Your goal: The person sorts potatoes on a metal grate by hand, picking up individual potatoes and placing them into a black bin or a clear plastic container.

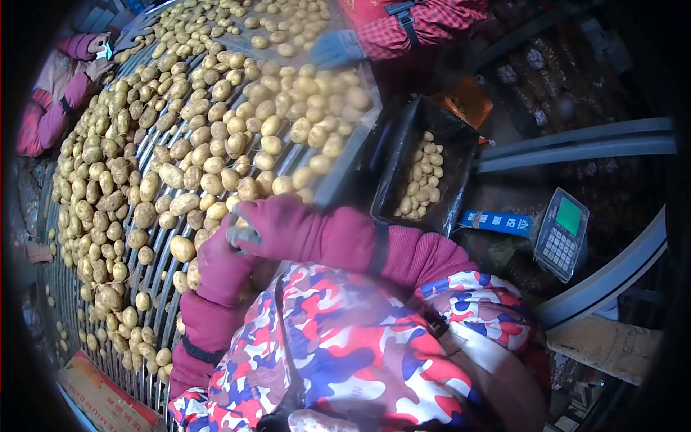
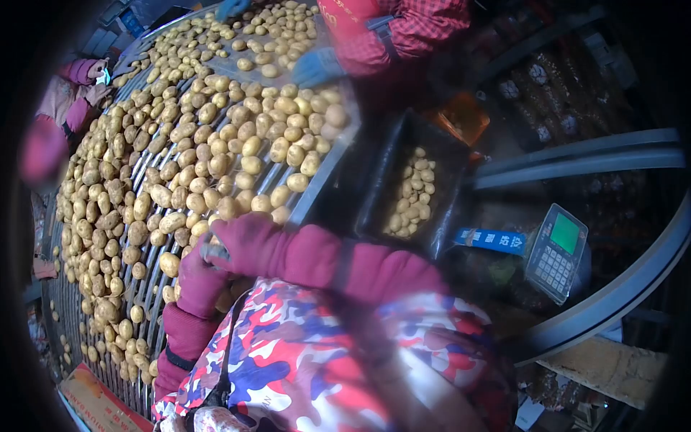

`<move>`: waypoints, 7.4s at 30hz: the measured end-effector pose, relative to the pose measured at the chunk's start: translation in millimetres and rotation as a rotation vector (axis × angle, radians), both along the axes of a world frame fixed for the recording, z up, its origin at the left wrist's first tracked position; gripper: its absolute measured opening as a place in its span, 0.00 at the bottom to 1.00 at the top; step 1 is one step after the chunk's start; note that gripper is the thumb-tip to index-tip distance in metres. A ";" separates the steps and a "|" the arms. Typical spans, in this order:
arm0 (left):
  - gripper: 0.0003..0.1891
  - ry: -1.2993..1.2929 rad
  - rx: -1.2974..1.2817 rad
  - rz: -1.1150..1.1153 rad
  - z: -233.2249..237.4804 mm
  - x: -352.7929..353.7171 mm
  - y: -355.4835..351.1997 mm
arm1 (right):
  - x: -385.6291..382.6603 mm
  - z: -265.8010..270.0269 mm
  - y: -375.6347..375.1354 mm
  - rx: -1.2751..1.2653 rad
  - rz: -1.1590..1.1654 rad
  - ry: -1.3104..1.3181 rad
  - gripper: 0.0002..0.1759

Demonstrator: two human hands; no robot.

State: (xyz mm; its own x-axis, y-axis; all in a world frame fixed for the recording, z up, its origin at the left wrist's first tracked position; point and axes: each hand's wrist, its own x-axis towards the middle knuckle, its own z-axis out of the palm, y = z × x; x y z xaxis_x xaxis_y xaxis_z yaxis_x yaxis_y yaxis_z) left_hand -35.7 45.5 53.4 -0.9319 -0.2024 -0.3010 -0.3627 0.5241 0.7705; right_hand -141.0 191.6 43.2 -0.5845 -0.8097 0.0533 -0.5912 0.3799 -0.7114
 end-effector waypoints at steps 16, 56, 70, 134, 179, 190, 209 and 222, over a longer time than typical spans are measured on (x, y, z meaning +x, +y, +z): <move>0.26 0.382 -0.152 0.064 21.6 0.9 19.1 | -34.7 -10.2 13.8 -0.370 -0.147 -0.558 0.25; 0.19 0.236 0.884 0.418 -13.9 23.2 0.4 | -16.5 -22.3 20.1 -0.395 0.034 -0.791 0.24; 0.23 0.086 1.275 0.463 14.9 16.4 25.1 | -4.3 31.0 20.3 -0.215 -0.149 -1.190 0.20; 0.40 0.152 -0.499 0.540 -84.6 221.2 -119.1 | 1.1 -59.7 18.5 0.175 0.083 0.389 0.24; 0.18 0.411 -0.332 0.595 -64.6 204.1 -108.1 | 13.9 -7.7 13.6 0.327 0.009 0.220 0.24; 0.17 0.461 -0.372 0.581 -83.1 207.2 -115.8 | 11.0 -39.9 13.6 0.223 0.014 0.257 0.22; 0.14 0.381 -0.369 0.559 -68.9 205.8 -114.4 | 22.6 -29.1 14.1 0.157 -0.041 0.495 0.19; 0.13 0.388 -0.410 0.552 -65.0 206.3 -114.5 | 16.5 -48.9 15.1 0.164 -0.031 0.459 0.20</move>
State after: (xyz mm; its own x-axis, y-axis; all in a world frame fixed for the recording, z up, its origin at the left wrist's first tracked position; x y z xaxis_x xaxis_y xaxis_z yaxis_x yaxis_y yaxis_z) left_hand 170.6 -69.0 -11.6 -0.6875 -0.6910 0.2236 -0.3984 0.6162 0.6793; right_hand -124.4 206.7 -5.7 -0.5548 -0.8113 0.1843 -0.8163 0.4881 -0.3089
